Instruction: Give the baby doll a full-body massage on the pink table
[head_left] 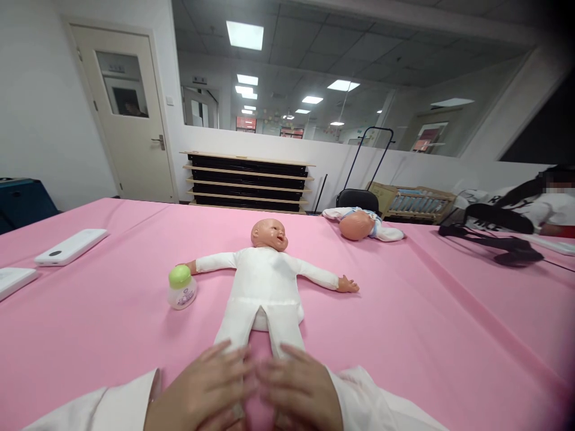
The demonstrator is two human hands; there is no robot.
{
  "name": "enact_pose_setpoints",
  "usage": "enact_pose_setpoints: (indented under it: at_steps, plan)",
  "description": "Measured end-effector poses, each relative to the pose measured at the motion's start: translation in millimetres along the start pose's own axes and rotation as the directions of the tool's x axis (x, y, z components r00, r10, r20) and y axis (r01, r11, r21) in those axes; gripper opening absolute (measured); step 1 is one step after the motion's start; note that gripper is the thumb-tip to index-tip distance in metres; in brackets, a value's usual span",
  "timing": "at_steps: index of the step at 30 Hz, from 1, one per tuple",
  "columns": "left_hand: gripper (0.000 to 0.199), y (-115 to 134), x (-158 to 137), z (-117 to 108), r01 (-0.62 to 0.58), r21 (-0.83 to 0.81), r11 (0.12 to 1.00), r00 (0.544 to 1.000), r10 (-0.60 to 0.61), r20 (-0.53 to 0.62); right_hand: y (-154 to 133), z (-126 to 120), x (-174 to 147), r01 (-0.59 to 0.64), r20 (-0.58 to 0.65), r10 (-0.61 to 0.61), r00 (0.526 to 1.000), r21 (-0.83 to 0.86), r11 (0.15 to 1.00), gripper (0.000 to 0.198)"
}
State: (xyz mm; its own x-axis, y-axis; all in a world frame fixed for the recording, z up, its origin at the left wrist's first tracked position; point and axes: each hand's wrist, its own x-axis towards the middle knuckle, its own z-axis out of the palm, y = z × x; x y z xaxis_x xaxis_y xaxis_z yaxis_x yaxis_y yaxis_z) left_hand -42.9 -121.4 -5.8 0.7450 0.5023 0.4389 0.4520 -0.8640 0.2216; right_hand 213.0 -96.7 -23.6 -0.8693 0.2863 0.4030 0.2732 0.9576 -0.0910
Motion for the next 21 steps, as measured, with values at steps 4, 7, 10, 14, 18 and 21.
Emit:
enact_pose_setpoints:
  at_steps: [4,7,10,14,18,21]
  plan:
    - [0.048,-3,3,2,0.147,0.149,0.978,0.989,-0.141,-0.045,7,-10,5,-0.184,-0.037,0.181,0.983,-0.106,0.977,0.051]
    - [0.048,0,5,-1,0.007,0.059,0.998,1.0,-0.009,0.023,2,-5,6,-0.04,0.029,0.042,0.999,-0.075,0.996,0.049]
    - [0.045,5,1,-2,-0.119,-0.12,0.986,0.99,0.127,0.063,-8,-2,4,0.143,0.053,-0.143,0.988,0.01,0.99,0.036]
    - [0.042,4,-12,3,-0.165,-0.19,0.968,0.986,0.161,-0.033,-13,-7,1,0.146,-0.007,-0.146,0.989,0.064,0.987,0.032]
    - [0.044,-4,-10,7,0.007,0.063,0.998,0.983,0.005,-0.184,-3,-11,3,-0.107,-0.125,0.102,0.987,-0.04,0.993,0.035]
    - [0.044,-5,0,4,0.082,0.172,0.982,0.995,-0.072,-0.066,0,-5,5,-0.168,-0.104,0.159,0.982,-0.087,0.982,0.039]
